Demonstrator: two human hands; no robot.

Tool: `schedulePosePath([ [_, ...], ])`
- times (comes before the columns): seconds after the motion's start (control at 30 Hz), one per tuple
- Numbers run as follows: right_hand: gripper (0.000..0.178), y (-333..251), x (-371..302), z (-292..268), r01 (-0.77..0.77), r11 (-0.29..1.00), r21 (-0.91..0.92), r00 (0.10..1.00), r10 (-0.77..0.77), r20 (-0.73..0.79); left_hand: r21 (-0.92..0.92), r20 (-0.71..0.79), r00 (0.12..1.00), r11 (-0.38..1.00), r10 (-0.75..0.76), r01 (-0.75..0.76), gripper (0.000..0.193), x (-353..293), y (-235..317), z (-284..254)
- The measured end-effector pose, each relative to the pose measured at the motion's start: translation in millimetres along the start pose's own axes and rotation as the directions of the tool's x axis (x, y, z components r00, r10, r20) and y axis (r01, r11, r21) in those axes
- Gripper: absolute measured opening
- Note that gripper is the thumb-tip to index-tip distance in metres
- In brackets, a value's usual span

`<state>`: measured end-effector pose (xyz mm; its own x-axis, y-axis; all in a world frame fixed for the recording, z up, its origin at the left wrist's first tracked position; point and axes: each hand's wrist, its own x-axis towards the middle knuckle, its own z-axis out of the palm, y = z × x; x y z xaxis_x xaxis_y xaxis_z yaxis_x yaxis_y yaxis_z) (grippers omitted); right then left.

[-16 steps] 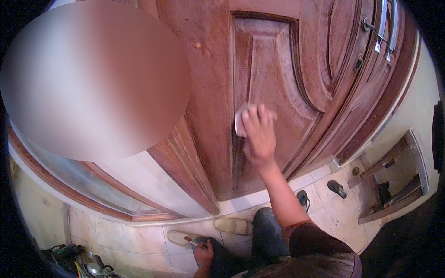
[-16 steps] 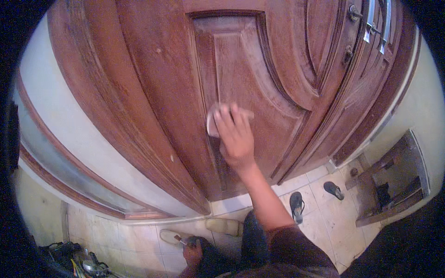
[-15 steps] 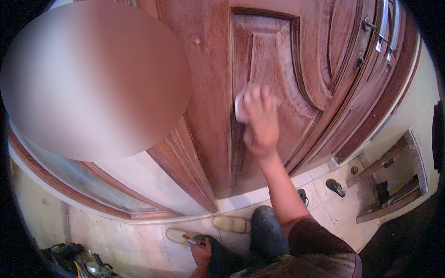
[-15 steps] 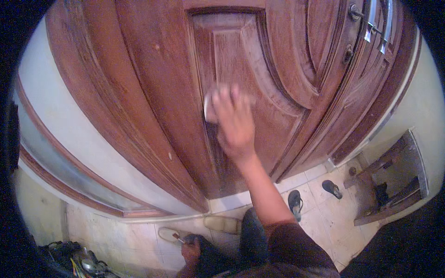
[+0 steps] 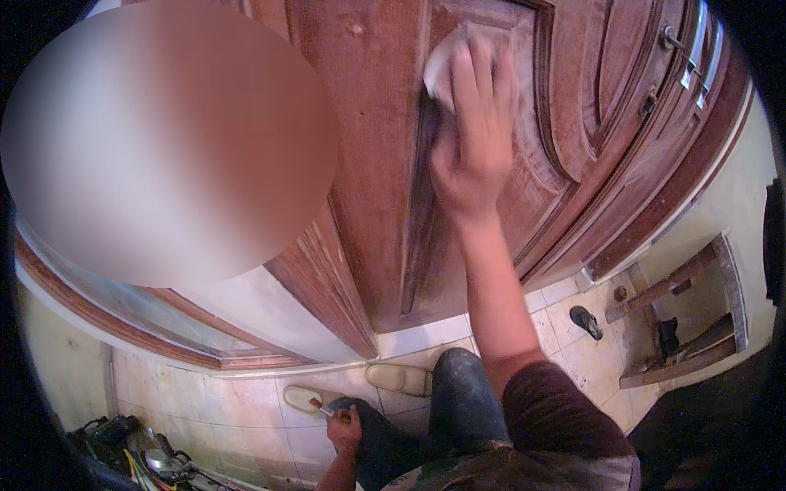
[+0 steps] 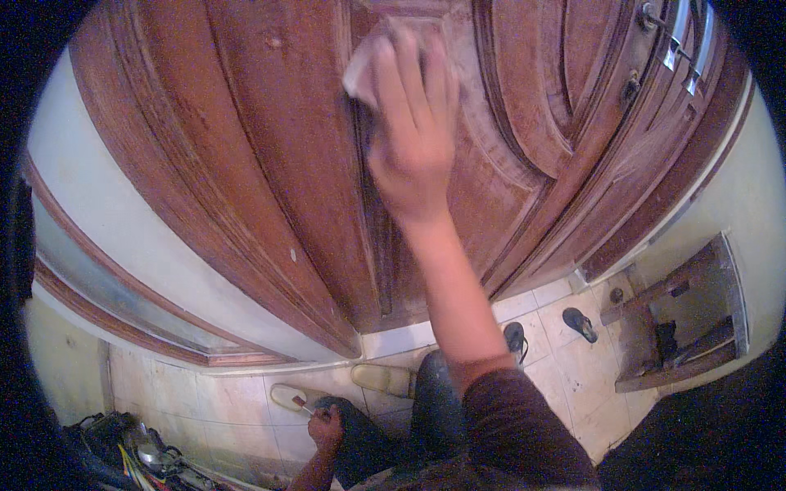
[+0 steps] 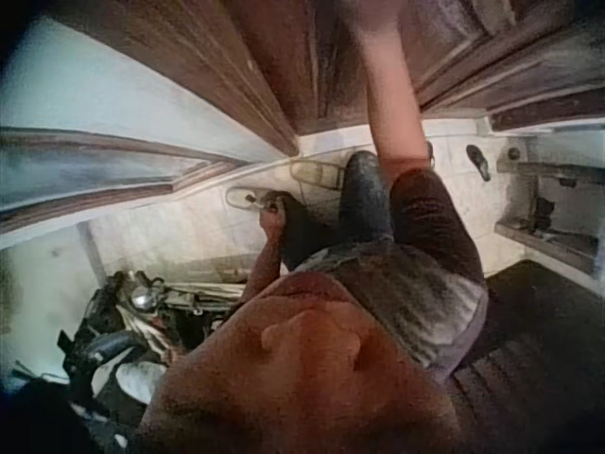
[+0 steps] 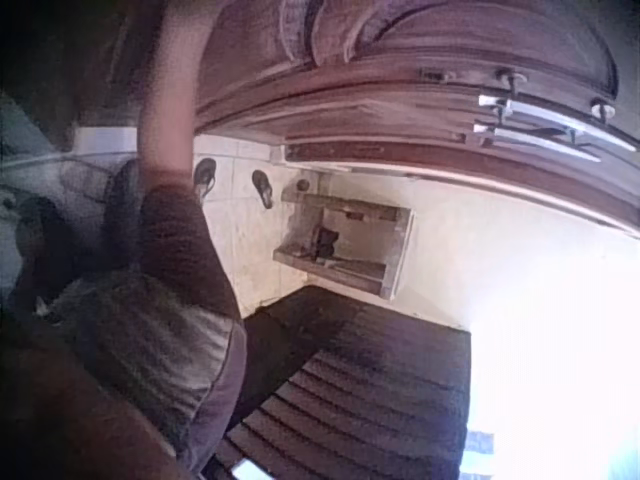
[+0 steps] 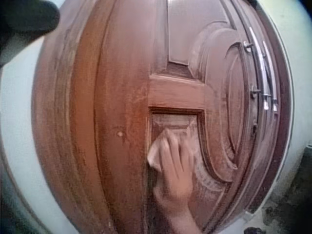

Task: The person is sanding a wooden door by hand using a piece of sandpaper and occasionally dusting it off with a brush.

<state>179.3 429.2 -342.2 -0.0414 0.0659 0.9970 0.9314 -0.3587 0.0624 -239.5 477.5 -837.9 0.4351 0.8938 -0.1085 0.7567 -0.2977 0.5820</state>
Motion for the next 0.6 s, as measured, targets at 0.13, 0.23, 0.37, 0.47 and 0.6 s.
schedulePosePath([
  [0.13, 0.063, -17, -242, -21, -0.272, 0.962, -0.012, 0.919, 0.263, 0.293, 0.005, 0.097, 0.995, 1.000, -0.005, 0.004, 0.042, 7, 7, -6],
  [0.23, 0.062, -3, -224, -11, -0.148, 0.989, -0.012, 0.945, 0.145, 0.294, 0.042, 0.025, 0.997, 0.996, 0.079, -0.080, 0.042, 11, -29, 17],
  [0.37, 0.077, 4, -27, -8, 0.023, 0.999, -0.033, 1.000, -0.022, 0.019, -0.009, 0.070, 0.996, 0.999, -0.047, 0.048, 0.042, 8, -6, 2],
  [0.47, 0.073, -12, -84, -13, -0.163, 0.983, -0.086, 0.973, 0.175, 0.153, -0.059, 0.045, 0.998, 0.998, -0.035, 0.037, 0.041, 7, 0, -3],
  [0.6, 0.071, -5, -320, -5, -0.152, 0.987, -0.047, 0.919, 0.159, 0.361, 0.015, 0.019, 0.997, 0.997, 0.074, -0.074, 0.039, 7, -1, -4],
])
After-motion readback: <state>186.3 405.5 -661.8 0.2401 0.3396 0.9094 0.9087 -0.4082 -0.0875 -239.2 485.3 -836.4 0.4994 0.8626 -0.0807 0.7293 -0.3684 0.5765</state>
